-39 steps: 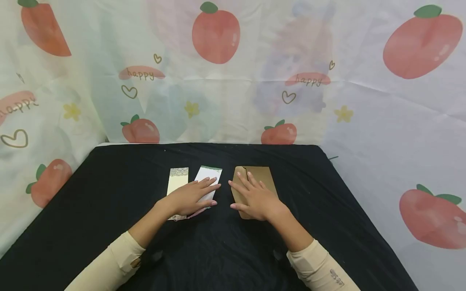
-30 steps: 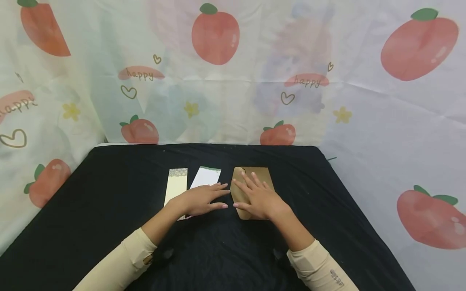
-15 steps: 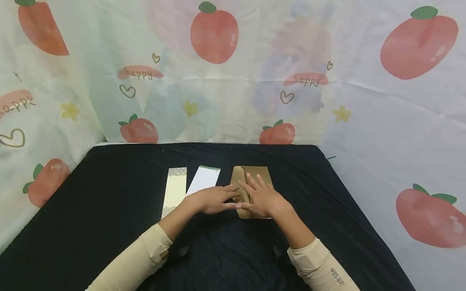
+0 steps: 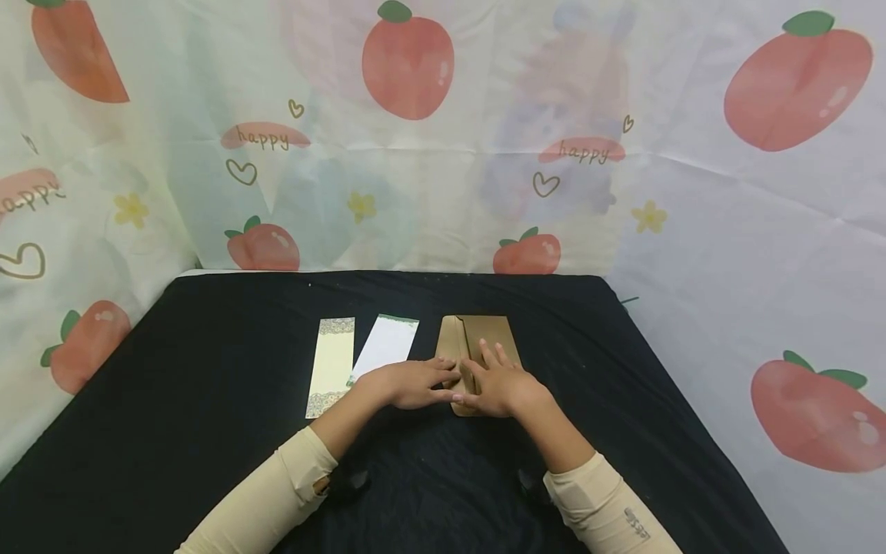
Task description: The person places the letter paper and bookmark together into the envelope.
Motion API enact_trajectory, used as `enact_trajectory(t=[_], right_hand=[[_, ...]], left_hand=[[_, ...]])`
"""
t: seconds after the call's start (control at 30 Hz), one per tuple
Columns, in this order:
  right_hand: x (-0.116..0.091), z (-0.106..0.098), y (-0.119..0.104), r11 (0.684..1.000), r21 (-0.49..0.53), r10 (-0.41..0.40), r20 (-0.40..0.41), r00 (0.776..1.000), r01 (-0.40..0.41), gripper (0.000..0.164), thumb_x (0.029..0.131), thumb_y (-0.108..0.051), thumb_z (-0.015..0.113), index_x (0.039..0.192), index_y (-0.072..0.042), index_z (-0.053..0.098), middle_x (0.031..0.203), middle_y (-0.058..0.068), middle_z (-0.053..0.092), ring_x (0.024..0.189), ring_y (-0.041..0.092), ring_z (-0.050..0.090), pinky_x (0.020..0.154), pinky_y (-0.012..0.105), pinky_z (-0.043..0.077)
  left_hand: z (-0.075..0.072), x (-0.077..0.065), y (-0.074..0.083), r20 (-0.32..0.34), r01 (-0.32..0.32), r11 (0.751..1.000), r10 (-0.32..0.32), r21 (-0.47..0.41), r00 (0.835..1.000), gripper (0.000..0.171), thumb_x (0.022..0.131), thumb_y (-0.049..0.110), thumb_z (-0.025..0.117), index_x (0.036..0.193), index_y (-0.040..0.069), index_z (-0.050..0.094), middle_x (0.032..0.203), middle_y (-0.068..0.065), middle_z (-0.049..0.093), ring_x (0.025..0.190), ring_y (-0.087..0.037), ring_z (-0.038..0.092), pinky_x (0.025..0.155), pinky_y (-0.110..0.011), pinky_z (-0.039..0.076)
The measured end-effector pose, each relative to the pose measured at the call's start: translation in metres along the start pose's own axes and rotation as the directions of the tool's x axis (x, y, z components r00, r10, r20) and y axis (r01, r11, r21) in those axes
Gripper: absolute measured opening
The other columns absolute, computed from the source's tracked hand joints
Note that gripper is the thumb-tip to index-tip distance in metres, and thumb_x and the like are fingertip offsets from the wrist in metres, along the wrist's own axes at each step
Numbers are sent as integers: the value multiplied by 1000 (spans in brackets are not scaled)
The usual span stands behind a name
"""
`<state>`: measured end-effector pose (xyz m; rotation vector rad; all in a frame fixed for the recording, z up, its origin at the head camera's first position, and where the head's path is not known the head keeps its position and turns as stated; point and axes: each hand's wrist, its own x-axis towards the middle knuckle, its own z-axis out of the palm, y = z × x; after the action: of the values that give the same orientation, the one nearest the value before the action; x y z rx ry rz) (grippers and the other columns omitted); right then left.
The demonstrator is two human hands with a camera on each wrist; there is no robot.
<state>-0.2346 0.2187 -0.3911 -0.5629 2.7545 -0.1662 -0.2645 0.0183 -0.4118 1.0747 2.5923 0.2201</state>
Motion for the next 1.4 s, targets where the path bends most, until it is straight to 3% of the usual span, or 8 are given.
enact_trajectory(t=[0.17,0.37,0.53,0.6,0.73,0.9,1.17,1.4], right_hand=[[1,2,0,1000,-2,22,8,1000,-22,83,97,-59,64,160,-10,40,167,28,11,150,54,9,111,71,26],[7,7,7,999,13,45,13,999,-45,85,97,-65,59,160,-12,39,166,32,13,145,64,11,106,76,27],[12,10,13,998,27,63,9,998,-64,85,96,-67,60,160,-15,38,160,40,16,138,66,28,105,79,23],[10,6,8,995,30,91,26,995,-92,84,96,-65,62,159,-16,38,158,42,19,132,61,42,104,75,32],[7,-1,0,991,30,126,55,991,-127,79,95,-58,69,156,-16,40,155,45,23,118,58,56,93,67,47],[8,-1,2,993,20,114,32,993,-115,75,91,-53,76,147,-16,43,151,45,31,110,52,62,88,63,51],[10,-3,6,996,-22,83,-51,995,-84,76,81,-56,84,133,-14,50,132,36,53,109,57,59,85,65,50],[12,-10,1,998,-35,43,-67,997,-46,67,77,-52,89,116,-13,52,99,15,60,102,47,62,78,60,51]], left_hand=[[2,0,-2,2,-9,1000,9,-30,1000,65,108,57,42,160,17,43,167,-6,29,154,-24,22,120,-42,27],[1,0,-3,15,-4,999,4,-40,1000,63,108,54,44,160,17,42,167,-7,28,154,-23,21,120,-41,25],[2,3,-5,20,6,999,-5,-32,1000,62,108,53,44,160,19,42,168,-5,27,154,-20,21,120,-39,25],[3,4,-7,21,4,1000,-3,-25,1000,62,108,53,43,160,20,42,168,-4,27,154,-20,21,120,-39,25],[4,5,-8,29,2,1000,-2,-20,1000,60,109,51,44,160,20,43,168,-3,26,154,-20,20,121,-38,24],[5,6,-9,30,24,999,-23,-25,999,59,109,50,46,160,21,43,168,-1,27,154,-18,20,120,-38,25],[4,5,-8,35,52,998,-51,-47,998,60,108,50,48,160,21,42,168,1,27,154,-17,19,120,-40,27],[5,5,-9,40,50,997,-48,-56,998,60,108,49,49,160,20,43,168,2,27,154,-17,19,119,-40,27]])
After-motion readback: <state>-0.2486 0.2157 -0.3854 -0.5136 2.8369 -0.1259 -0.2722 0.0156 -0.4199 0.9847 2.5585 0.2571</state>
